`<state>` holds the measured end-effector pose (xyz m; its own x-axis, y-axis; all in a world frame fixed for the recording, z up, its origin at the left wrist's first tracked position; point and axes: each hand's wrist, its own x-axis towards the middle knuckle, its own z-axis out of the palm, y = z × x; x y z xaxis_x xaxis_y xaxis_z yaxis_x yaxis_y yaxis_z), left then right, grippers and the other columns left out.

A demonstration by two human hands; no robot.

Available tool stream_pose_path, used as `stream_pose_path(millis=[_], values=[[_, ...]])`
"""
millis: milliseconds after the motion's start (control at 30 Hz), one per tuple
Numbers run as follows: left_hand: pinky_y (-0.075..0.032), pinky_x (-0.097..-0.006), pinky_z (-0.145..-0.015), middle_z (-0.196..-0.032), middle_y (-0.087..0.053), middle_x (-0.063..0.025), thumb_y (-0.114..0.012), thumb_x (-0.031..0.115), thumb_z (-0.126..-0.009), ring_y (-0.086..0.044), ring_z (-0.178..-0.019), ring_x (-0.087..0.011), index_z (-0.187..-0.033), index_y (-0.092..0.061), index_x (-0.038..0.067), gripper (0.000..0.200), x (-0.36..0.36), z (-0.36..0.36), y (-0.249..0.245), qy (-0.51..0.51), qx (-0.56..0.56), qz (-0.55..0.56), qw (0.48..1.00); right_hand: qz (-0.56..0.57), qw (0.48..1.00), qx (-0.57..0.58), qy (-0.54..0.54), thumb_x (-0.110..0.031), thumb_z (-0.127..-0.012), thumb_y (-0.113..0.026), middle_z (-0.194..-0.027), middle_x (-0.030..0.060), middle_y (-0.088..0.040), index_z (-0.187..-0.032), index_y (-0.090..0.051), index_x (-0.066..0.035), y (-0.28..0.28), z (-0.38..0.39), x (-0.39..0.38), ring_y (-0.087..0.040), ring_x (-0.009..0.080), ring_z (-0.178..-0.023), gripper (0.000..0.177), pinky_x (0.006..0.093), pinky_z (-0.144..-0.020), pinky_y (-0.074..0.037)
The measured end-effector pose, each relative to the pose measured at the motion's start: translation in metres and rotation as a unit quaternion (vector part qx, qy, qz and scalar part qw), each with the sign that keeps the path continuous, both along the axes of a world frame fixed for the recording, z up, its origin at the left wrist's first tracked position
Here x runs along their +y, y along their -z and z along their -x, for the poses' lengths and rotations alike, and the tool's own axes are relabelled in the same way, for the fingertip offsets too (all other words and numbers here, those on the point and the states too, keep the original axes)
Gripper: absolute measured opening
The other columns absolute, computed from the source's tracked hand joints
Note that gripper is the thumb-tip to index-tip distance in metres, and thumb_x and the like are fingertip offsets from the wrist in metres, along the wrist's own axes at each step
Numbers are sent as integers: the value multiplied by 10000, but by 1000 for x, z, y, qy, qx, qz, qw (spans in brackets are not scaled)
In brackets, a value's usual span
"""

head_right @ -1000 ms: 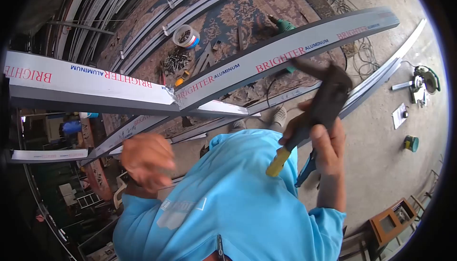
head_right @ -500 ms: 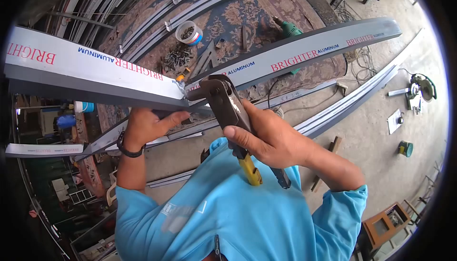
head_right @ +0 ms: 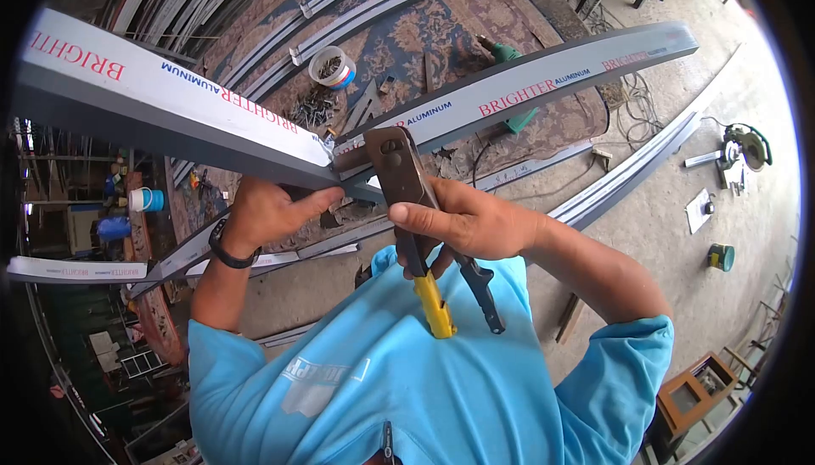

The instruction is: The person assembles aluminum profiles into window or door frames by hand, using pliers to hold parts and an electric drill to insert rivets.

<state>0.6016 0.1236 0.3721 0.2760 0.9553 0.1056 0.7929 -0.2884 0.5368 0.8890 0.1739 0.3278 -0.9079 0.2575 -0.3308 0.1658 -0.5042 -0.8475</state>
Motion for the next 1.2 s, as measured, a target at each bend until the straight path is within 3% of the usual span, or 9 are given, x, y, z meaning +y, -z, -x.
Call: stream_pose_path(millis=[333,500,600,700,767,833,933,1033,1200], values=[[-557,-422,-797,-924,-726,-132,-889,217,-734,-707,-854,-335,-939,-724,52,310,4,4,1,16,-46,-44,998,305,927,213,59,-414,-936,-732,-1328,184,-625,-1514,-393,-3,44,-28,-86,-600,274,-1278,786,393,-1104,-453],[-578,-416,-767,-887,-736,-140,-876,181,-738,-731,-832,-342,-938,-716,63,282,1,0,-3,15,-31,-67,997,158,974,-54,153,-426,-985,-699,-828,88,-641,-1032,-605,-44,24,-14,-89,-669,198,-739,396,338,-703,-558],[-577,-413,-768,-888,-734,-143,-873,182,-742,-731,-838,-340,-938,-716,65,276,1,1,-4,11,-34,-69,997,130,976,-76,160,-375,-985,-714,-848,93,-639,-1096,-597,-19,10,-13,-86,-663,197,-729,391,343,-715,-560],[-575,-412,-770,-890,-736,-144,-873,181,-741,-731,-834,-338,-934,-719,63,274,4,6,-1,27,-29,-51,998,-192,933,-85,293,-263,-992,-715,-849,95,-656,-1249,-572,-9,-6,-19,-92,-685,220,-746,388,377,-730,-573],[-576,-411,-765,-892,-738,-143,-871,173,-743,-733,-823,-337,-937,-724,60,269,3,4,-1,21,-48,-57,997,-421,862,-249,133,-87,-963,-674,-819,204,-681,-1574,-405,-131,-27,-52,-62,-721,251,-741,669,415,-706,-560],[-577,-410,-762,-893,-741,-143,-870,172,-743,-735,-818,-337,-944,-729,59,271,3,3,-2,13,-54,-54,997,-524,821,-225,32,-96,-958,-662,-736,169,-662,-1540,-480,-117,-69,-82,-21,-681,250,-614,611,411,-631,-523],[-581,-407,-761,-893,-743,-145,-872,188,-742,-738,-820,-340,-958,-735,62,285,2,-1,-1,9,-50,-38,998,-472,857,-207,2,-140,-990,-667,-655,55,-565,-1524,-485,-47,-75,-70,-5,-556,133,-528,572,306,-517,-424],[-587,-407,-761,-893,-745,-147,-877,231,-741,-748,-828,-338,-959,-732,60,313,2,0,1,6,-48,-81,996,-54,972,-47,225,-310,-1035,-654,-762,-37,-607,-1524,-503,-88,-7,-48,-50,-517,86,-546,558,268,-517,-444],[-587,-412,-771,-905,-744,-143,-871,207,-758,-748,-839,-342,-983,-710,52,317,3,-2,3,8,-58,-24,998,295,906,136,271,-443,-928,-744,-1145,93,-606,-1481,-485,-93,13,-16,-110,-617,178,-1077,704,327,-842,-527]])
